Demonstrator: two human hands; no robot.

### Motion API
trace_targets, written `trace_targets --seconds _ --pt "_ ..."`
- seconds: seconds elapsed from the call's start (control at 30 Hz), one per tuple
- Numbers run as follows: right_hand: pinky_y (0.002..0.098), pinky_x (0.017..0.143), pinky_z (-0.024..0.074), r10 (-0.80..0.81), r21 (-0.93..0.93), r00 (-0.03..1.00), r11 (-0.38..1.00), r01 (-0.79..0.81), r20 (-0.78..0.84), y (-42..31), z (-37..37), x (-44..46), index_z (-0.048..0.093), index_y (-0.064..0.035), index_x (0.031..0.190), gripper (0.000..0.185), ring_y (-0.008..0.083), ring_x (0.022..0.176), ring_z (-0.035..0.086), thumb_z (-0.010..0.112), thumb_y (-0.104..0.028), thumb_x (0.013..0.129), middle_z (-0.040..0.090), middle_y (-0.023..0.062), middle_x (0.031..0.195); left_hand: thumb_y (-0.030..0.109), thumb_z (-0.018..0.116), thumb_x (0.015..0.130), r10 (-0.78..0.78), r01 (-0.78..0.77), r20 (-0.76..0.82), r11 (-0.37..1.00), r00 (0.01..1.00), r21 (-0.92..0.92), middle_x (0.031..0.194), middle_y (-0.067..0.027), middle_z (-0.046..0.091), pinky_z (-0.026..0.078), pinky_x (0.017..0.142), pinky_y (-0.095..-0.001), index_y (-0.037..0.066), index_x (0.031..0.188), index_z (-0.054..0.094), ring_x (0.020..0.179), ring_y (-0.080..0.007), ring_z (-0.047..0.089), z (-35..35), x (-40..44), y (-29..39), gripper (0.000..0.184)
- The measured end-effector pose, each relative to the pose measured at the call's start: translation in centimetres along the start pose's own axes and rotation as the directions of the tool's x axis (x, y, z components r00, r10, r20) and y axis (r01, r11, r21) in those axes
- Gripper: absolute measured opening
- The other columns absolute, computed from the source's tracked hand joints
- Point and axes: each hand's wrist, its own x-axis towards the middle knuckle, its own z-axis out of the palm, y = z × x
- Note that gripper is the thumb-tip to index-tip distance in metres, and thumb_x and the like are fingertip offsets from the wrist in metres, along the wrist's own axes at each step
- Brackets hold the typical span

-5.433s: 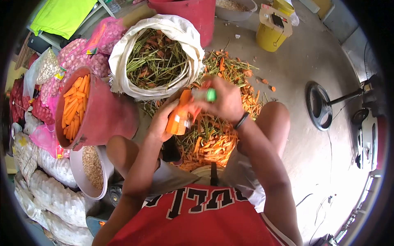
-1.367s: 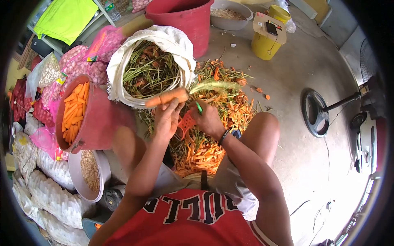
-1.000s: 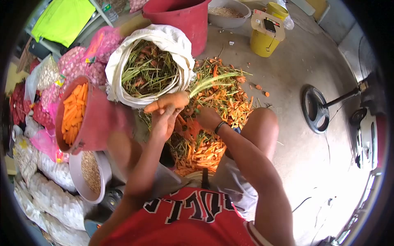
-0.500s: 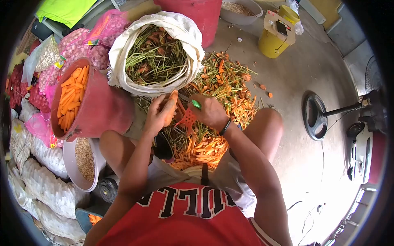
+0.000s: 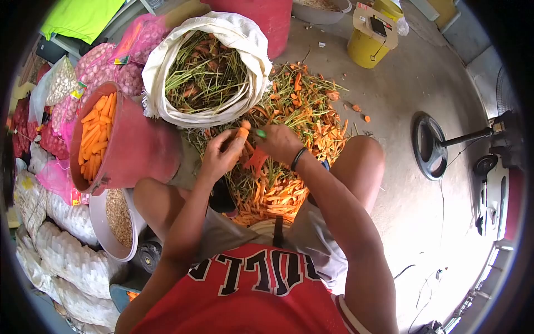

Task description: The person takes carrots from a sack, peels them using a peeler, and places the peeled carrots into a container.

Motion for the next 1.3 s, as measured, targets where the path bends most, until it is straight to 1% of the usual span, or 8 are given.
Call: trace_targets --seconds 0.13,0.23,0.4,0.63,0.93,1.1,1.23,1.3 --pt "0.0459 0.068 0.0525 0.011 0.008 1.000 1.000 -0.011 0.015 0.8 -1.4 -0.4 0.065 -0.0019 0.103 0.050 0.0385 0.075 0.067 0.072 -0.047 0.084 0.067 0.0200 0.080 0.030 0.060 0.097 -0.147 0.109 -0.104 0.946 0.984 -0.306 0.103 -0.0068 0.065 0.050 0.073 -0.0276 0.001 0.120 0.061 0.083 -0.0116 0.062 0.1 0.3 0.5 0.037" --pt "0.0442 0.071 0.0533 -0.075 0.294 0.977 0.947 0.133 -0.200 -1.5 -3.3 -1.8 0.060 -0.0017 0.109 0.064 0.0381 0.078 0.067 0.080 -0.052 0.074 0.068 0.0192 0.082 0.028 0.054 0.100 -0.413 0.281 -0.050 0.700 0.909 -0.657 0.112 -0.0077 0.060 0.052 0.077 -0.0293 0.005 0.134 0.050 0.094 -0.0143 0.062 -1.0 0.2 1.1 0.041" --pt "0.0372 0.069 0.0541 -0.350 0.152 0.838 0.883 0.444 -0.419 -4.1 -2.4 -3.1 0.057 -0.0057 0.109 0.065 0.0277 0.080 0.069 0.087 -0.045 0.067 0.065 0.0111 0.091 0.023 0.044 0.103 -0.447 0.347 0.084 0.549 0.891 -0.760 0.121 -0.0093 0.059 0.056 0.081 -0.0337 0.009 0.141 0.040 0.101 -0.0188 0.064 0.4 0.0 2.4 0.041" --pt "0.0387 0.068 0.0567 -0.305 0.024 0.758 0.921 0.389 -0.577 -1.1 -5.4 -1.2 0.056 -0.0076 0.111 0.065 0.0279 0.080 0.070 0.085 -0.047 0.068 0.067 0.0138 0.088 0.022 0.049 0.100 -0.361 0.552 0.418 0.564 0.833 -0.614 0.115 -0.0103 0.059 0.058 0.069 -0.0353 0.009 0.141 0.041 0.089 -0.0199 0.064 -0.8 -1.0 2.9 0.044" --pt "0.0383 0.070 0.0566 0.007 0.066 0.773 0.997 0.045 -0.634 -1.3 -6.9 -1.1 0.056 -0.0055 0.110 0.064 0.0311 0.077 0.070 0.088 -0.041 0.068 0.068 0.0164 0.089 0.022 0.051 0.100 -0.289 0.447 0.345 0.652 0.893 -0.612 0.096 -0.0095 0.062 0.054 0.065 -0.0306 0.006 0.139 0.046 0.075 -0.0191 0.063 -1.5 -1.0 3.6 0.042" --pt "0.0379 0.065 0.0568 -0.408 0.002 0.732 0.873 0.488 -0.545 -4.2 -3.0 -2.8 0.058 -0.0076 0.102 0.056 0.0264 0.071 0.070 0.086 -0.043 0.070 0.067 0.0122 0.085 0.024 0.048 0.101 -0.394 0.358 0.139 0.563 0.909 -0.745 0.115 -0.0077 0.060 0.055 0.075 -0.0293 0.007 0.140 0.045 0.095 -0.0160 0.063 -0.7 -0.4 1.7 0.043" --pt "0.0356 0.060 0.0562 -0.448 -0.116 0.673 0.871 0.478 -0.589 -2.7 -3.7 -1.6 0.058 -0.0082 0.103 0.056 0.0257 0.068 0.069 0.085 -0.046 0.071 0.067 0.0108 0.082 0.023 0.048 0.101 -0.365 0.403 0.213 0.598 0.906 -0.693 0.118 -0.0087 0.061 0.054 0.081 -0.0300 0.006 0.139 0.046 0.099 -0.0166 0.064 -0.5 -1.4 1.5 0.042" --pt "0.0347 0.059 0.0561 -0.267 -0.068 0.691 0.951 0.303 -0.672 -1.3 -5.8 -0.7 0.057 -0.0066 0.103 0.061 0.0253 0.066 0.069 0.086 -0.047 0.067 0.068 0.0118 0.083 0.024 0.047 0.101 -0.359 0.462 0.292 0.654 0.887 -0.600 0.119 -0.0108 0.062 0.056 0.075 -0.0311 0.004 0.140 0.045 0.093 -0.0180 0.065 -0.7 -1.3 2.7 0.044"
